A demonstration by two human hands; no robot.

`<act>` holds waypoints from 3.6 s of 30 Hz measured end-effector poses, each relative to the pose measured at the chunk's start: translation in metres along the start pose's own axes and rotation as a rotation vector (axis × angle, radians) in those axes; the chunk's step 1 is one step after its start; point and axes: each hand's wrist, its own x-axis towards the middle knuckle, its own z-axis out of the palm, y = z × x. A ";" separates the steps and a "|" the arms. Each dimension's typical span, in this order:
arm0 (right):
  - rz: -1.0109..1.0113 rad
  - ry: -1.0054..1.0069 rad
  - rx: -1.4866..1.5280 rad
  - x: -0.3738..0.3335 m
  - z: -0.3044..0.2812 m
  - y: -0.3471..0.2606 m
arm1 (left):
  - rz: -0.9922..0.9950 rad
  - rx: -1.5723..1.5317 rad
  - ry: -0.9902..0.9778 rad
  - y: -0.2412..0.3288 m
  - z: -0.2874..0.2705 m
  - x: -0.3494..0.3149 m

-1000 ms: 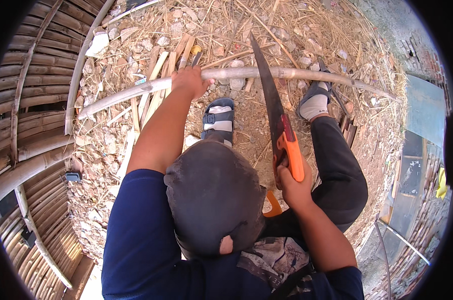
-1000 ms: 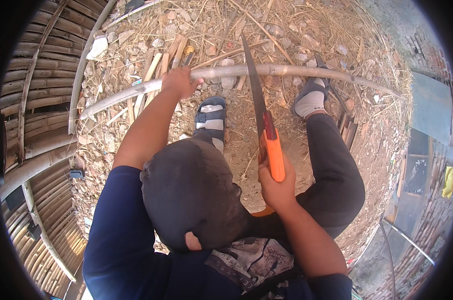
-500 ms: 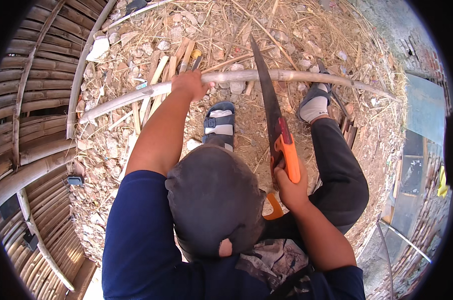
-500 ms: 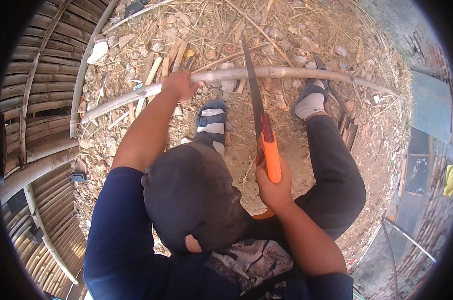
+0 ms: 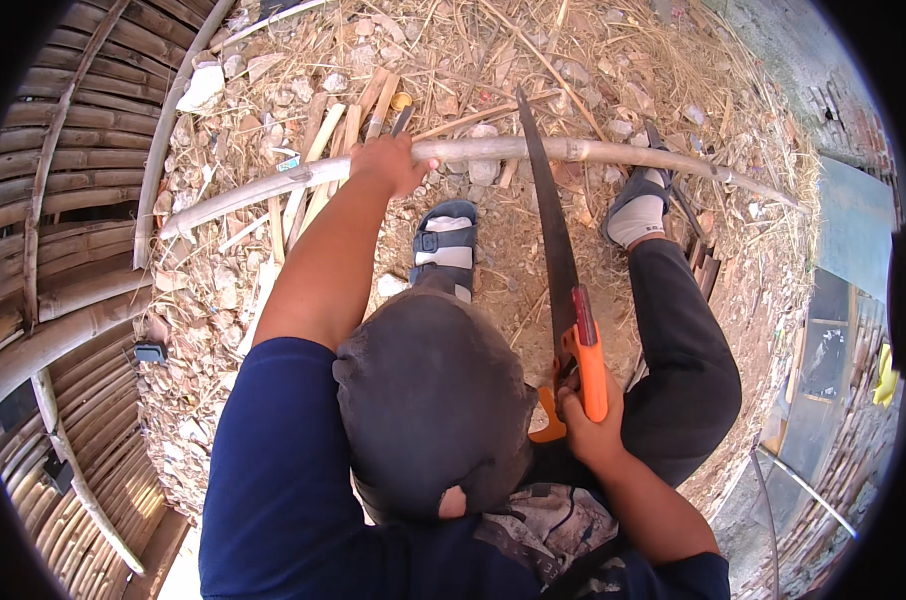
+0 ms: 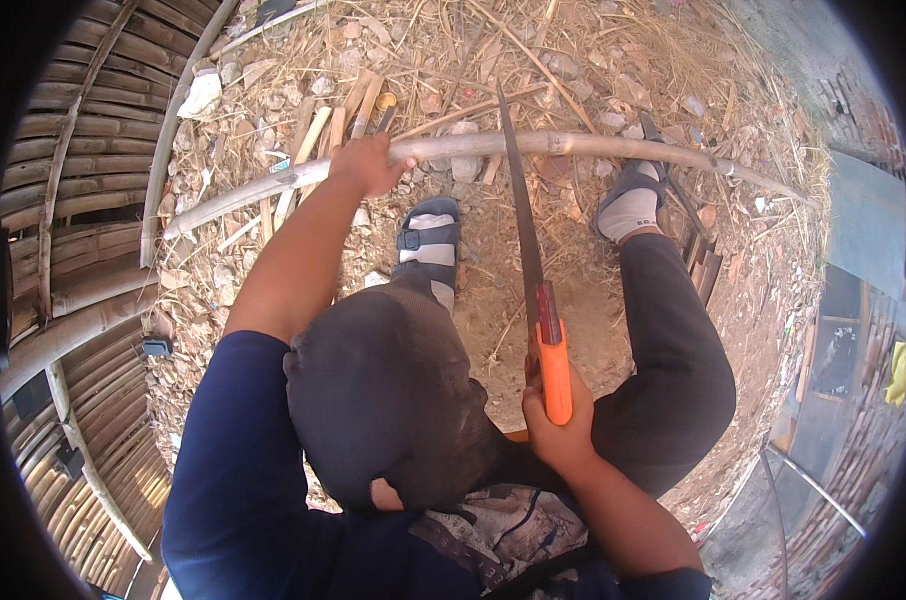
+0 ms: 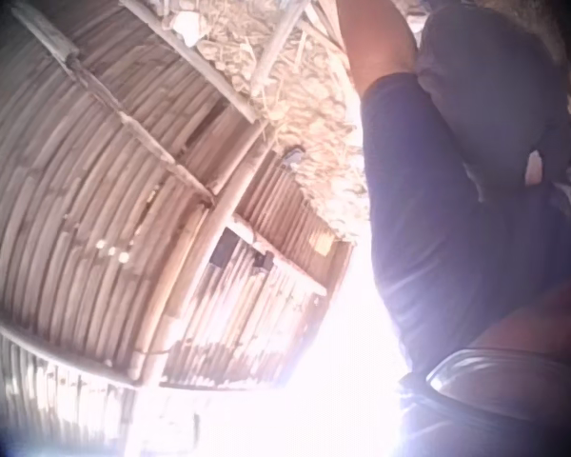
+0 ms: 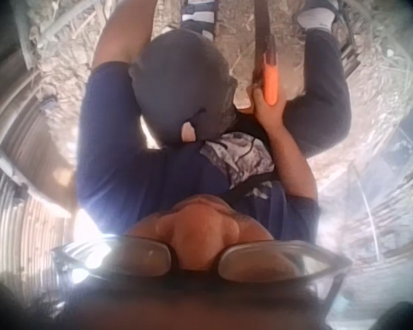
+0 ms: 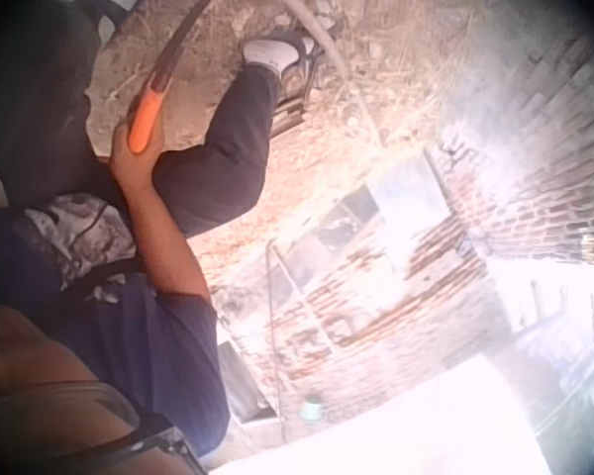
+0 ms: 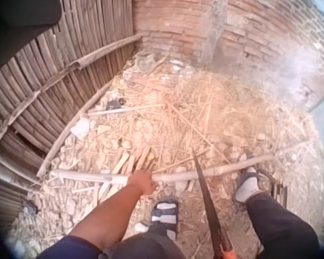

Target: The person uses a saw to cut through a bamboo pole on the ground by hand while holding it steady with one hand.

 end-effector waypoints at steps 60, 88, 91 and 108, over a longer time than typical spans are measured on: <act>0.060 0.182 -0.137 -0.041 -0.032 -0.092 | -0.007 -0.047 -0.027 -0.004 0.006 -0.012; 0.103 0.049 -0.056 -0.039 -0.014 -0.059 | 0.003 -0.028 -0.061 -0.002 0.002 -0.007; 0.119 0.023 -0.091 -0.019 -0.006 -0.044 | 0.010 -0.036 -0.038 -0.003 0.003 -0.006; 0.056 -0.019 -0.164 0.052 0.022 0.002 | -0.003 -0.042 -0.068 -0.009 0.010 -0.002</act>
